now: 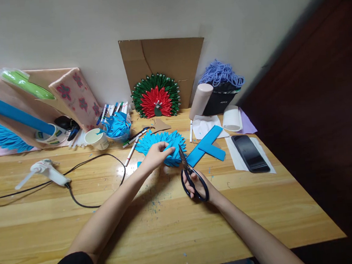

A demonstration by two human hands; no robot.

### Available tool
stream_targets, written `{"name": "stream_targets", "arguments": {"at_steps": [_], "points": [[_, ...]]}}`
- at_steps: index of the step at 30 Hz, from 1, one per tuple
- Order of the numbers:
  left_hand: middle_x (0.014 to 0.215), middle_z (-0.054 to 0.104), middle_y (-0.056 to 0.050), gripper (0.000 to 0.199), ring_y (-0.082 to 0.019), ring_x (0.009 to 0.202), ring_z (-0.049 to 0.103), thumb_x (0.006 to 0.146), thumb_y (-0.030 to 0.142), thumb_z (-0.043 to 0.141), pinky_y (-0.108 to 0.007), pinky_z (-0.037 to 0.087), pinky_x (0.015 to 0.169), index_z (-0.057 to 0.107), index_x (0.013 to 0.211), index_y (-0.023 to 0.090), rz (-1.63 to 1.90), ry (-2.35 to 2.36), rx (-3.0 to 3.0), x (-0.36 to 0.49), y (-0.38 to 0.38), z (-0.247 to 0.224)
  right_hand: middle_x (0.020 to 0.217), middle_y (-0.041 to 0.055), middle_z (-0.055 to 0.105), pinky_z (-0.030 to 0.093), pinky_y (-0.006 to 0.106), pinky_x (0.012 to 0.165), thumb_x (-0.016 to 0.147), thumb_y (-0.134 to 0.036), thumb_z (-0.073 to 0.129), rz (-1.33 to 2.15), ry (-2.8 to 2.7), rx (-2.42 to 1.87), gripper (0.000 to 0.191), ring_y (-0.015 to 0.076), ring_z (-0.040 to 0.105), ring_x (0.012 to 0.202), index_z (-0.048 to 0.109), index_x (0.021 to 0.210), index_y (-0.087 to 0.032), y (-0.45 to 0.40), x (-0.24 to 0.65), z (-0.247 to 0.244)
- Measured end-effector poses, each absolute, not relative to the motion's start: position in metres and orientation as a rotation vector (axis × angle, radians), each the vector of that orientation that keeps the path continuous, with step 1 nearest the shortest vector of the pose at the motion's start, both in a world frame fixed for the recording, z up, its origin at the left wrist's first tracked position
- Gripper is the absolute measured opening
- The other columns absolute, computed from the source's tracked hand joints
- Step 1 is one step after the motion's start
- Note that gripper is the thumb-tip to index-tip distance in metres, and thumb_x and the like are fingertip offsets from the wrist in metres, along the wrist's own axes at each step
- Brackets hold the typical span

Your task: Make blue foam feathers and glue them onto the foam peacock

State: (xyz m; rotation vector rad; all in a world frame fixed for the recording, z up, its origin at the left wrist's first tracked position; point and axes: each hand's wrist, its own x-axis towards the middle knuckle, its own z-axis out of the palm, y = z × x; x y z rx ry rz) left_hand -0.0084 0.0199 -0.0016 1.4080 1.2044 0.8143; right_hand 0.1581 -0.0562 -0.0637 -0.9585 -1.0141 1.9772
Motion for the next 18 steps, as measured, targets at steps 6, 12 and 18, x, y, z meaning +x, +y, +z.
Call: {"name": "stream_targets", "arguments": {"at_steps": [6,12,18], "points": [[0.088,0.059,-0.005,0.034,-0.013,0.071,0.052,0.067,0.039,0.062,-0.025,0.041,0.066,0.055,0.088,0.013,1.001,1.333,1.422,-0.010,0.021,-0.007,0.036,-0.0089,0.043,0.036,0.015,0.029,0.052,-0.072,0.059,1.969,-0.967,-0.943,0.059,0.0053,0.040,0.027,0.048,0.068,-0.017,-0.053,0.159,-0.062],[0.067,0.063,-0.007,0.043,-0.016,0.063,0.053,0.075,0.054,0.049,-0.027,0.039,0.061,0.062,0.063,0.014,0.767,1.326,1.513,-0.010,0.012,0.003,0.035,-0.0088,0.042,0.036,0.017,0.028,0.053,-0.071,0.059,1.927,-0.856,-0.934,0.056,0.0065,0.038,0.027,0.046,0.067,-0.018,-0.049,0.160,-0.065],[0.065,0.065,-0.006,0.044,-0.013,0.057,0.052,0.075,0.054,0.048,-0.025,0.038,0.056,0.064,0.062,0.014,0.614,1.062,1.415,0.001,0.004,0.006,0.036,-0.0085,0.042,0.037,0.018,0.028,0.051,-0.069,0.062,1.934,-0.832,-0.959,0.056,0.0069,0.039,0.027,0.046,0.066,-0.018,-0.051,0.159,-0.068]]}}
